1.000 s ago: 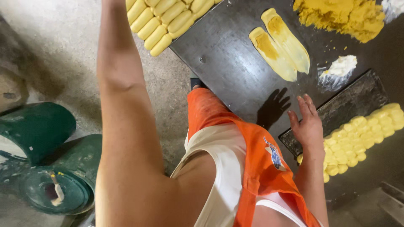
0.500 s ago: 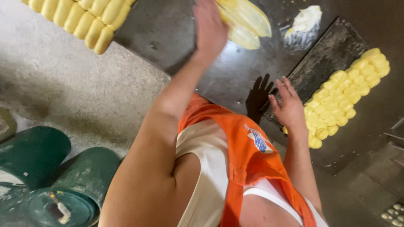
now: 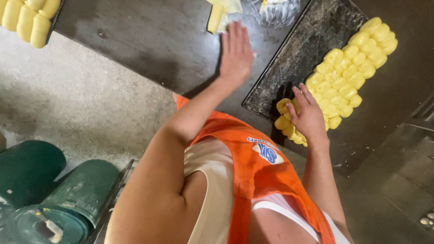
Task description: The person prepares bread dough by rolling out small portions of yellow dough into long, flat strips, applying a yellow spread to the surface of each strip, and arranging the rolled strips onto a large metal tray.
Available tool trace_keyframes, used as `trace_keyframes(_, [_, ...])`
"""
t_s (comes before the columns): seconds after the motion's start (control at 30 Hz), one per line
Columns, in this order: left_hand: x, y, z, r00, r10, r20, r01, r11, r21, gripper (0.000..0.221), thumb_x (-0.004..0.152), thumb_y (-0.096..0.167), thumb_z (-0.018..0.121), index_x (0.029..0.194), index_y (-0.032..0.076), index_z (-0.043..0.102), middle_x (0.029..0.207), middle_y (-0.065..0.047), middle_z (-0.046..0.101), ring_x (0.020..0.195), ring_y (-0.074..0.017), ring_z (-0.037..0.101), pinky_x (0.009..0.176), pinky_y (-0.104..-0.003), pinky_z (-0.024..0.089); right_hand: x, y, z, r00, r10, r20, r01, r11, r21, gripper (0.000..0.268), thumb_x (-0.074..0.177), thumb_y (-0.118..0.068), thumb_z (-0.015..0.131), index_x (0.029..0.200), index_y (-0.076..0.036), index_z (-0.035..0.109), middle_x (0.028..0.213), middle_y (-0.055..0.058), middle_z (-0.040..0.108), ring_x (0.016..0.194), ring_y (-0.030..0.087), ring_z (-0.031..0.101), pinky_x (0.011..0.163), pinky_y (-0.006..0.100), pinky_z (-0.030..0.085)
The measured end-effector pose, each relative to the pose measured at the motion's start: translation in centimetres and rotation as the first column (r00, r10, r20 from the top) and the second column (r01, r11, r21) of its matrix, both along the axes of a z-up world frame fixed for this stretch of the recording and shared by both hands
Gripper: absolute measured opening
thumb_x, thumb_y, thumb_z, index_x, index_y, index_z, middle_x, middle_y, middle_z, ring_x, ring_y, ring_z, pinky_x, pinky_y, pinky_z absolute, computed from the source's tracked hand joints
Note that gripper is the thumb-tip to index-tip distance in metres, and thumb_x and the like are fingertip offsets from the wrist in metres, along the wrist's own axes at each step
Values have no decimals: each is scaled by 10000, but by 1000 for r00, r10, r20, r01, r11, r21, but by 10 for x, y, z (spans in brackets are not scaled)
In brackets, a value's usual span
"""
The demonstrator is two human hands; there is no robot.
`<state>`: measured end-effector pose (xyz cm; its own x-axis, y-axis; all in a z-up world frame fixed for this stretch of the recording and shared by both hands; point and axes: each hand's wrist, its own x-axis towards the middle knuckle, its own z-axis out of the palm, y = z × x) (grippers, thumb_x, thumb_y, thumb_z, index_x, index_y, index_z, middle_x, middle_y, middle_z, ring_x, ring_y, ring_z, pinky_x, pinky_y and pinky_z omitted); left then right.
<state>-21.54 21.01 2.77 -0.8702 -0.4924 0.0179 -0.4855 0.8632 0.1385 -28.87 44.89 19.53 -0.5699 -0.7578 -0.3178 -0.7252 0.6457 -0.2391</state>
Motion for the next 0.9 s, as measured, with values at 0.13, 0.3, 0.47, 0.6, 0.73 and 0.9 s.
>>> trace_keyframes(0.13, [-7,-65,-36,998,70,2,-69,984,-162,631,1188,406,428,1598,-71,383,1611,-268,402,1526,-451,318,1278,-608,178,-10,6,9,1000,-23,8,23,998,-55,511,992,-207,687,1464,-47,576,1549,224,513,1377,405,526,1125,446,455])
trace_keyframes(0.3, [16,-120,-37,982,171,75,-177,981,80,720,1138,502,372,1563,-79,398,1587,-287,405,1492,-486,336,1240,-666,210,-8,11,11,999,-52,-12,51,997,-57,518,976,-208,691,1453,-44,573,1552,212,517,1368,407,527,1106,450,455])
trace_keyframes(0.47, [-9,-20,-20,904,79,-420,24,972,234,736,909,334,702,1482,-69,475,1539,-286,440,1440,-449,395,1145,-588,368,0,-11,0,1000,-26,-1,26,999,-40,528,958,-206,694,1448,-48,580,1536,221,516,1354,408,529,1096,450,461])
trace_keyframes(0.6, [-14,-69,-20,953,297,-65,-194,757,624,467,1004,137,671,1444,33,555,1369,-151,625,1304,-344,600,1044,-487,526,12,-37,-3,999,31,7,-31,998,-52,508,970,-202,704,1436,-41,582,1531,215,532,1375,405,532,1108,450,468])
trace_keyframes(0.73, [26,-152,1,933,358,38,146,-472,869,435,906,123,701,1309,-6,597,1114,-110,707,963,-229,730,777,-416,624,24,-88,-5,998,57,-17,-57,997,-52,498,964,-199,721,1420,-46,595,1520,224,532,1360,405,537,1068,447,484])
trace_keyframes(0.9, [118,-244,23,903,418,-95,364,-631,685,444,971,80,724,1382,-21,588,1134,-103,702,969,-201,717,846,-371,628,57,-157,-8,990,141,-2,-141,988,-65,507,949,-198,714,1422,-59,597,1525,210,541,1367,401,538,1080,453,483])
